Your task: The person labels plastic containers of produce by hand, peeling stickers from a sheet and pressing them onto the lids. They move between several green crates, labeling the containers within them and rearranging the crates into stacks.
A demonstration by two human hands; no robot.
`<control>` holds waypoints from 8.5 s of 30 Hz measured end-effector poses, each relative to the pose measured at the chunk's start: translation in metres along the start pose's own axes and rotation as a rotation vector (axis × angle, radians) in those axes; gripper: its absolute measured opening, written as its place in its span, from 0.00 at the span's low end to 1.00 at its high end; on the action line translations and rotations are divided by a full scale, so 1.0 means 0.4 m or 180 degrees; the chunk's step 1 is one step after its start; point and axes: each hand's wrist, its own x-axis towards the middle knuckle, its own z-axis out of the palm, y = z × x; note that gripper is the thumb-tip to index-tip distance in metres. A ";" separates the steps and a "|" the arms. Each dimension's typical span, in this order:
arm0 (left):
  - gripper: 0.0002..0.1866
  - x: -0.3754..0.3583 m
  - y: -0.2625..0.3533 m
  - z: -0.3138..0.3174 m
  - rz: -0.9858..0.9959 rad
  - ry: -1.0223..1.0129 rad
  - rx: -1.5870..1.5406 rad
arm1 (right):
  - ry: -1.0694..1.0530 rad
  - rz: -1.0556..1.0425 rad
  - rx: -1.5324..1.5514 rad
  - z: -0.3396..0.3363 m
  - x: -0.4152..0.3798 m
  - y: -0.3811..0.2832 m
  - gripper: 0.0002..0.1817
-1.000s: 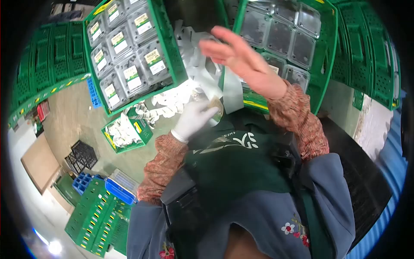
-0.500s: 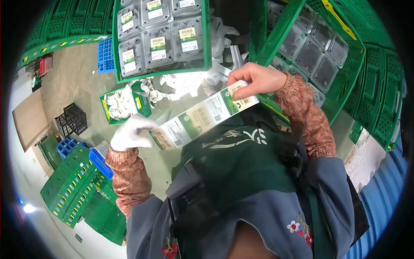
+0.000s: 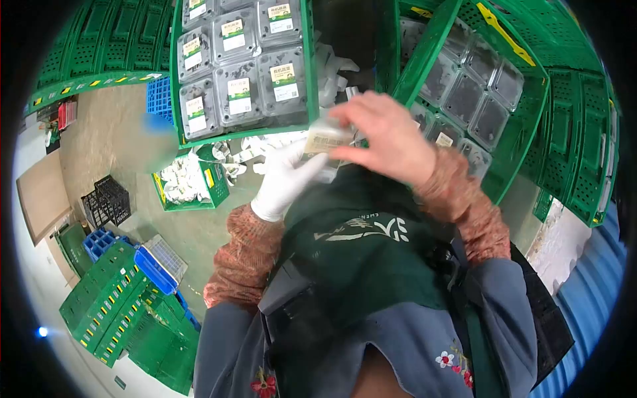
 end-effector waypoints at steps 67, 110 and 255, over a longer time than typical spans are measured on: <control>0.17 -0.894 -0.418 -0.265 -0.0153 0.5245 -0.0910 | -0.4347 -0.2097 0.0988 1.008 0.146 -0.762 0.07; 0.09 -0.424 -0.181 -0.278 0.0435 0.1298 -0.0065 | 0.0763 -0.0190 -0.0698 0.200 0.278 -0.255 0.05; 0.07 0.350 0.144 0.365 -0.0853 -0.0735 0.0773 | 0.0077 0.1493 -0.1949 -0.380 -0.074 1.135 0.24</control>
